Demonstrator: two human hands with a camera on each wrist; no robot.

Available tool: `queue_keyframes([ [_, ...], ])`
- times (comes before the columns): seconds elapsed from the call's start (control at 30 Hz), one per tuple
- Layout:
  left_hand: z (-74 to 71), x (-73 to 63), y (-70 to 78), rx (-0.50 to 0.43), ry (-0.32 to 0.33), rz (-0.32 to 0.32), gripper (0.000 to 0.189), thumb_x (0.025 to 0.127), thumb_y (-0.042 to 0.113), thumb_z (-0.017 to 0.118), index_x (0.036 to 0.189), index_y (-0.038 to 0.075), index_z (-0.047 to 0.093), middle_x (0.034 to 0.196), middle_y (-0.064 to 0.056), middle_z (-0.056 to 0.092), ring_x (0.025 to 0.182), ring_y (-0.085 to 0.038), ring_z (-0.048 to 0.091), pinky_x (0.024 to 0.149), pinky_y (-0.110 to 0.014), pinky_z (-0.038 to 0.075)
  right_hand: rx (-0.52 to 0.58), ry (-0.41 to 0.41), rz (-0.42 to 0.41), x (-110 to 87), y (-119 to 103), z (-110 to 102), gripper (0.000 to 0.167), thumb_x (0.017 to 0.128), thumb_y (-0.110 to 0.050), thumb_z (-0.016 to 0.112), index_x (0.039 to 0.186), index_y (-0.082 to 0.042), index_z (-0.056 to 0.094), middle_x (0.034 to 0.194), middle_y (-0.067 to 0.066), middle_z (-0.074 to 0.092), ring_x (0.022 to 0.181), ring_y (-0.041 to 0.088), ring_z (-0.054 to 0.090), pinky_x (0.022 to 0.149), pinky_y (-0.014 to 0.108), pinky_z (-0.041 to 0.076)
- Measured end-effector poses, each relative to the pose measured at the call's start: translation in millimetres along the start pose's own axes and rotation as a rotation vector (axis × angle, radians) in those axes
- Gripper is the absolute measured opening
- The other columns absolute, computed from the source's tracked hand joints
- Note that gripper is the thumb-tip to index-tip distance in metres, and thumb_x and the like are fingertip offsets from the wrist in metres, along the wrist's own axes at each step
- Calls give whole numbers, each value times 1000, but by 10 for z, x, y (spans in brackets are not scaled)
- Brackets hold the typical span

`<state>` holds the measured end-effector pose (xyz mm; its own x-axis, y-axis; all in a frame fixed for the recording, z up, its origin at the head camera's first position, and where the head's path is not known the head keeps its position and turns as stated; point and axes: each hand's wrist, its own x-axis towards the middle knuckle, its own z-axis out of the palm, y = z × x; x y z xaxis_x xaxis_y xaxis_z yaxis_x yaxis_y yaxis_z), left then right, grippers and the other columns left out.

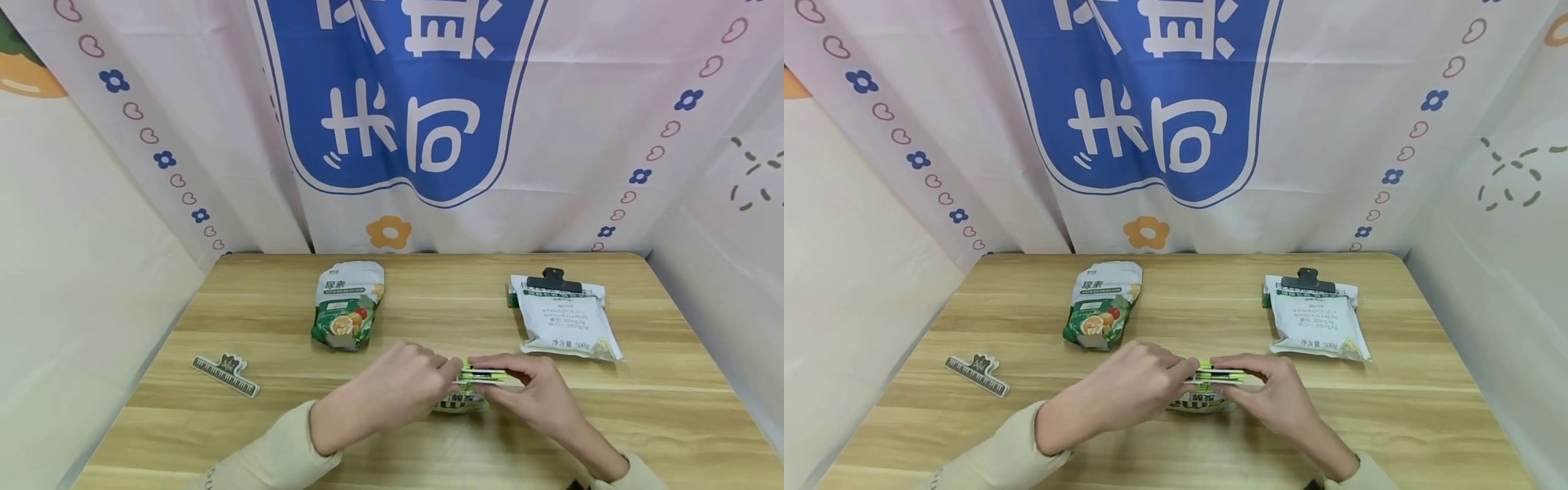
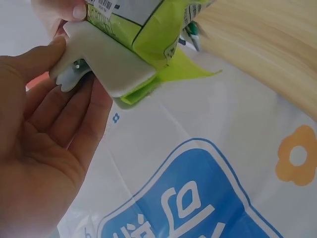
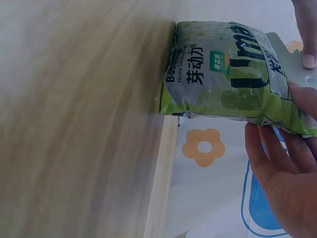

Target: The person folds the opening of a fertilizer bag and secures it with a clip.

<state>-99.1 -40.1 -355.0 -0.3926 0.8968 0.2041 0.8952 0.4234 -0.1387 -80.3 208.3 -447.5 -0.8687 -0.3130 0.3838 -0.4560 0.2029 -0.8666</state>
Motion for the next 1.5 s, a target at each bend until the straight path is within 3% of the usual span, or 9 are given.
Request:
queue_keyframes([
  [0.13, -3, -9, -26, -103, -45, -63, 27, 106, 34, 64, 117, 12, 73, 96, 5, 81, 80, -6, 75, 70, -21, 60, -3, 7, 15, 0, -1, 3, 30, 85, -4, 86, 115, -7, 80, 114, 11, 81, 108, 5, 75, 98, 18, 58],
  [0.3, 16, -44, -80, -235, -58, -121, 33, 106, 35, 65, 128, 11, 72, 108, 2, 81, 88, -7, 76, 76, -21, 62, 7, 5, 16, -2, 11, -2, 31, 85, -3, 86, 114, -7, 80, 115, 11, 81, 109, 6, 76, 98, 19, 58],
  [0.47, 67, -123, -154, -307, -43, -178, 42, 99, 41, 73, 130, 12, 72, 115, 2, 81, 93, -6, 77, 76, -23, 63, 15, 3, 48, -9, 10, -7, 30, 84, -4, 86, 114, -9, 80, 116, 10, 81, 108, 5, 75, 96, 20, 59],
  [0.6, 113, -226, -227, -434, -48, -265, 49, 94, 46, 78, 130, 14, 73, 121, 3, 79, 103, -7, 76, 87, -27, 63, -7, 15, 56, -11, 9, -3, 31, 84, -5, 87, 113, -10, 80, 116, 8, 81, 108, 5, 75, 96, 19, 59],
  [0.83, 261, -403, -312, -646, -37, -396, 53, 88, 40, 86, 131, 12, 73, 129, 0, 77, 119, -12, 73, 103, -33, 59, -46, 36, 49, -23, 17, 13, 32, 84, -6, 87, 115, -13, 80, 118, 7, 80, 110, 3, 74, 96, 17, 58],
  [0.97, 371, -479, -318, -674, -13, -445, 54, 86, 37, 88, 131, 12, 73, 132, -4, 75, 125, -19, 70, 110, -39, 56, -24, 33, 41, -23, 19, 31, 34, 84, -4, 87, 117, -9, 78, 120, 10, 79, 113, 3, 72, 98, 17, 57],
  [1.17, 490, -499, -321, -719, -27, -494, 51, 87, 37, 87, 131, 16, 73, 130, 0, 76, 122, -15, 71, 107, -38, 58, -7, 26, 49, -20, 40, 47, 37, 85, -3, 85, 121, -5, 75, 124, 16, 76, 117, 1, 69, 101, 16, 55],
  [1.4, 527, -476, -336, -709, -17, -495, 48, 89, 34, 85, 131, 13, 73, 129, -1, 77, 122, -17, 72, 108, -39, 57, 0, 19, 157, -10, 38, 53, 52, 84, -10, 87, 132, -9, 67, 133, 11, 71, 123, 1, 65, 106, 15, 52],
  [1.5, 532, -467, -343, -715, -16, -495, 47, 90, 33, 85, 131, 13, 72, 128, -1, 77, 121, -16, 72, 108, -39, 57, -4, 9, 245, 3, 27, 45, 62, 83, -15, 89, 137, -5, 61, 139, 15, 66, 125, 10, 66, 105, 19, 54],
])
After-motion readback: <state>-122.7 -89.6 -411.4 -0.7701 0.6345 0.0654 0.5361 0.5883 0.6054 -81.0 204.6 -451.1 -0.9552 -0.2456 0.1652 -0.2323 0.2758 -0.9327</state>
